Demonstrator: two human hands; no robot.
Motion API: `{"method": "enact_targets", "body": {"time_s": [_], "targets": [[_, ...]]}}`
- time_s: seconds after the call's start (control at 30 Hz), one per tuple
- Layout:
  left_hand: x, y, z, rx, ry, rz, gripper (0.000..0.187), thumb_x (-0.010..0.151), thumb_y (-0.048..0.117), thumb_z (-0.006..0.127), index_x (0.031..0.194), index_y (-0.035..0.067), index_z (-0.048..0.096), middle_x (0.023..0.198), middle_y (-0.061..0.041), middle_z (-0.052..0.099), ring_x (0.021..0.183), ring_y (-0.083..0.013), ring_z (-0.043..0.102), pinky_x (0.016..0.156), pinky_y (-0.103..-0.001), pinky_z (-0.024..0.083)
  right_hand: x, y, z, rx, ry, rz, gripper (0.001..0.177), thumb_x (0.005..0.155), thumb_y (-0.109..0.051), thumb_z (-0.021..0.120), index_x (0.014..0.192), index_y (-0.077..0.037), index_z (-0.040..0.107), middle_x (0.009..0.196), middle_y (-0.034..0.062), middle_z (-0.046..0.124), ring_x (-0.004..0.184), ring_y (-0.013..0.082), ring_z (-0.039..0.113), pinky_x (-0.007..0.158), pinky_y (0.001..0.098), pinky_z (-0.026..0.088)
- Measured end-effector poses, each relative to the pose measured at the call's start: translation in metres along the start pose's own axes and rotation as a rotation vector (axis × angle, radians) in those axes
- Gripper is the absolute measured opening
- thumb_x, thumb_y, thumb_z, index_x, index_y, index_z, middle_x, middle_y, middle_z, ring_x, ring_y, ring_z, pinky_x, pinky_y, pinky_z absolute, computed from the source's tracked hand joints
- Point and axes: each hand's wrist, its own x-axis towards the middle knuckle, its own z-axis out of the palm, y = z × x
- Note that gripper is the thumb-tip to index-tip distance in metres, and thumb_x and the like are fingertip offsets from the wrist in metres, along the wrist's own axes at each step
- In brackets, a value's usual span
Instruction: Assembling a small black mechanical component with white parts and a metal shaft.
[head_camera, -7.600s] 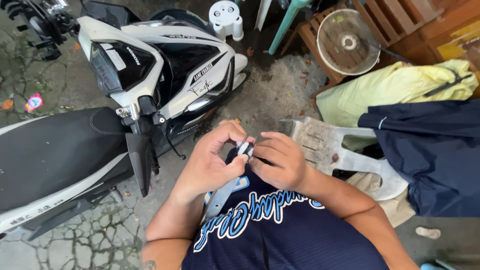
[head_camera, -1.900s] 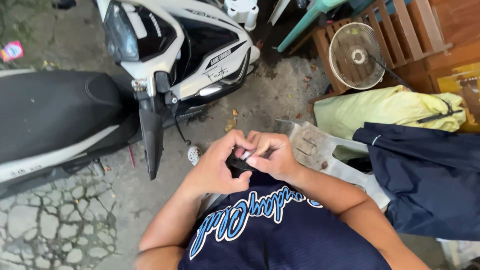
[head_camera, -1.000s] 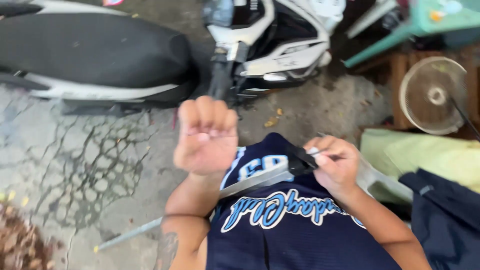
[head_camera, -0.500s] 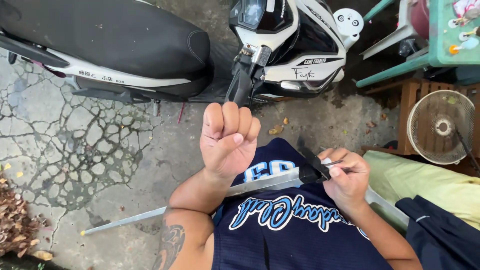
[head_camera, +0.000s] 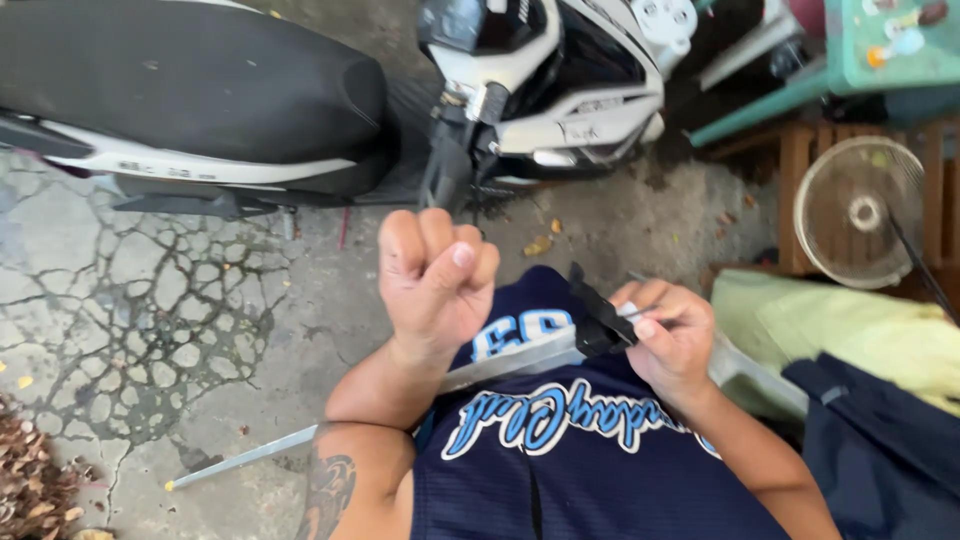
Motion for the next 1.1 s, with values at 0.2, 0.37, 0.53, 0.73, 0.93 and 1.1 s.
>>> {"method": "enact_targets", "body": {"time_s": [0.2, 0.37, 0.53, 0.73, 0.93, 1.1], "targets": [[-0.002, 0.004, 0.004, 0.296, -0.207, -0.04, 0.045, 0.095, -0.018, 0.06, 0.081, 0.014, 0.032, 0.082, 0.0, 0.042, 0.069, -0.0144, 0.041, 0.064, -0.031, 0.042, 0.002, -0.003, 0.009, 0.001, -0.034, -0.038, 0.016, 0.093, -0.009, 0.077, 0.092, -0.007, 0.062, 0.088, 0.0097, 0.063, 0.093, 0.0301, 0.067, 0.087, 0.0455, 0.058], [0.027, 0.023, 0.042, 0.872, -0.601, -0.152, 0.022, 0.088, 0.001, 0.065, 0.088, 0.01, 0.045, 0.106, -0.013, 0.056, 0.091, -0.0298, 0.054, 0.081, -0.04, 0.047, -0.005, -0.005, 0.01, 0.027, -0.059, 0.004, 0.017, 0.093, -0.01, 0.078, 0.09, -0.007, 0.061, 0.088, 0.0098, 0.063, 0.091, 0.0304, 0.068, 0.085, 0.0453, 0.058], [0.012, 0.02, 0.016, 1.37, -0.696, -0.396, 0.038, 0.085, 0.02, 0.075, 0.115, 0.003, 0.06, 0.117, -0.014, 0.064, 0.103, -0.0327, 0.064, 0.088, -0.04, 0.049, -0.008, -0.008, 0.011, 0.009, -0.072, -0.016, 0.019, 0.093, -0.011, 0.078, 0.088, -0.009, 0.06, 0.088, 0.0089, 0.064, 0.091, 0.0297, 0.067, 0.084, 0.044, 0.058], [-0.005, 0.024, 0.002, 1.321, -0.478, -0.496, 0.023, 0.099, 0.003, 0.066, 0.122, 0.008, 0.067, 0.105, -0.008, 0.068, 0.086, -0.0219, 0.071, 0.075, -0.03, 0.054, -0.012, -0.012, 0.005, 0.049, -0.065, 0.042, 0.022, 0.093, -0.013, 0.079, 0.087, -0.008, 0.059, 0.09, 0.0092, 0.066, 0.09, 0.0281, 0.067, 0.083, 0.044, 0.059], [-0.008, 0.032, -0.001, 1.221, -0.602, -0.313, 0.043, 0.095, -0.013, 0.057, 0.131, 0.01, 0.065, 0.116, -0.009, 0.07, 0.097, -0.0231, 0.074, 0.08, -0.029, 0.057, -0.012, -0.021, 0.004, -0.018, -0.058, 0.068, 0.022, 0.093, -0.017, 0.08, 0.088, -0.01, 0.06, 0.091, 0.0087, 0.066, 0.092, 0.0275, 0.067, 0.085, 0.0431, 0.059], [-0.005, 0.031, 0.002, 1.242, -0.591, -0.274, 0.048, 0.092, -0.014, 0.052, 0.133, 0.007, 0.063, 0.12, -0.012, 0.07, 0.101, -0.0259, 0.074, 0.081, -0.03, 0.059, -0.01, -0.025, 0.01, -0.061, -0.064, 0.066, 0.024, 0.094, -0.023, 0.08, 0.09, -0.01, 0.061, 0.09, 0.0081, 0.067, 0.086, 0.0256, 0.067, 0.079, 0.0389, 0.059]]}}
